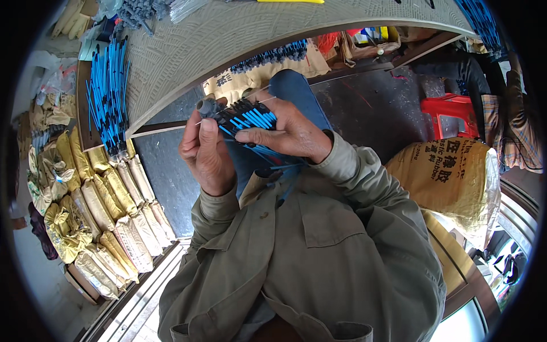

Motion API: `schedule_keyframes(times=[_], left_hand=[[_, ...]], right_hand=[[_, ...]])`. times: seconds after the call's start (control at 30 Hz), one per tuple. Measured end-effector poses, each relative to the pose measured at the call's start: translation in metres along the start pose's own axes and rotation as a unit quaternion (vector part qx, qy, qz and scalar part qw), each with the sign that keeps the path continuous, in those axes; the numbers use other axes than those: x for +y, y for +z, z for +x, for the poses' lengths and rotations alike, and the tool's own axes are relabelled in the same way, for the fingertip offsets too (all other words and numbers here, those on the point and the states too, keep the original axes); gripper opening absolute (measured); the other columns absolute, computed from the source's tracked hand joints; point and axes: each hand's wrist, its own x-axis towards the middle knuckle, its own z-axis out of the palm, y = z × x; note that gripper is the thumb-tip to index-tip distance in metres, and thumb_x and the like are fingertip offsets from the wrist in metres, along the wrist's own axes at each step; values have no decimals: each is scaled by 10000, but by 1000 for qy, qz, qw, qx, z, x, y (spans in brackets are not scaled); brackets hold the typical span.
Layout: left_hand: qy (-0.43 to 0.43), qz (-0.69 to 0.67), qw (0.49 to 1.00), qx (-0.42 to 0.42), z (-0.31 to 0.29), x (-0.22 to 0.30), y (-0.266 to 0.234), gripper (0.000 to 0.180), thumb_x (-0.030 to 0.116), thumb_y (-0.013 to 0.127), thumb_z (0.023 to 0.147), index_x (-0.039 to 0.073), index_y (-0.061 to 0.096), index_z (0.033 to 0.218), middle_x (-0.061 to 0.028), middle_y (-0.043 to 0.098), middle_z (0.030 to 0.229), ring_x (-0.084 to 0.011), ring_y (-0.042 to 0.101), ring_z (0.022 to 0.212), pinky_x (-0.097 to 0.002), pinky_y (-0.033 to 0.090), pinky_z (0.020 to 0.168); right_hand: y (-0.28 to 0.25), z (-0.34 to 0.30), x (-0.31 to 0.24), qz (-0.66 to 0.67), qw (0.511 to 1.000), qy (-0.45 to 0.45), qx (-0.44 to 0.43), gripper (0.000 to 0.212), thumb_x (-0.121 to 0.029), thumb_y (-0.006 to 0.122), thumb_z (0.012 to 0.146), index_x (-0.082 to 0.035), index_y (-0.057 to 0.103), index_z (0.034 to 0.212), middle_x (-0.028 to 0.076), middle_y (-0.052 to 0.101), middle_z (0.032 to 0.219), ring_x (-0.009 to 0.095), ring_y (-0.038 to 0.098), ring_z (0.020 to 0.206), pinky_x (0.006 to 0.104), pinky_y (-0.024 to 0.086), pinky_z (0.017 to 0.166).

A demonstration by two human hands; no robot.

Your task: The person threads metal wires through plastic umbrella ribs, fastens them around a central hub using pliers, and places the assembled components aside.

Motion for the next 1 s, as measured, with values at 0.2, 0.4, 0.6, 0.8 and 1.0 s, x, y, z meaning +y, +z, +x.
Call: schedule_keyframes(times=[0.2,0.4,0.6,0.8,1.0], left_hand=[[18,48,998,-25,-1,3,-1,334,57,607,829,-63,554,1136,-110,596,1003,-161,570,922,-276,432,848],[89,139,986,-24,-4,3,-1,323,55,603,832,-76,555,1123,-118,596,1010,-170,567,940,-288,434,855],[36,111,993,-32,-3,5,-4,332,110,586,858,-84,542,1123,-133,598,1026,-173,564,943,-295,433,858],[-4,46,998,-44,-3,4,-7,359,174,561,879,-75,532,1137,-155,603,1038,-192,563,955,-325,416,892],[-21,-27,997,-68,0,2,-10,355,157,581,861,-73,545,1130,-162,596,1055,-216,570,962,-342,412,902]], right_hand=[[-3,11,-7,30,995,-96,-2,238,-61,638,811,-21,513,1010,51,502,940,131,485,874,261,377,780],[-4,16,-9,24,989,-140,-38,243,-103,645,811,-27,493,985,45,491,917,143,470,835,269,375,766],[-2,13,-2,57,993,-101,0,247,-142,647,818,-19,496,971,58,492,888,154,474,813,275,382,738],[-8,11,-8,-85,995,-42,-33,304,-182,670,809,0,487,971,78,494,876,139,487,800,262,392,731],[-11,14,-7,16,998,29,-51,319,-177,705,779,-16,498,962,71,504,886,134,496,820,258,396,752]])
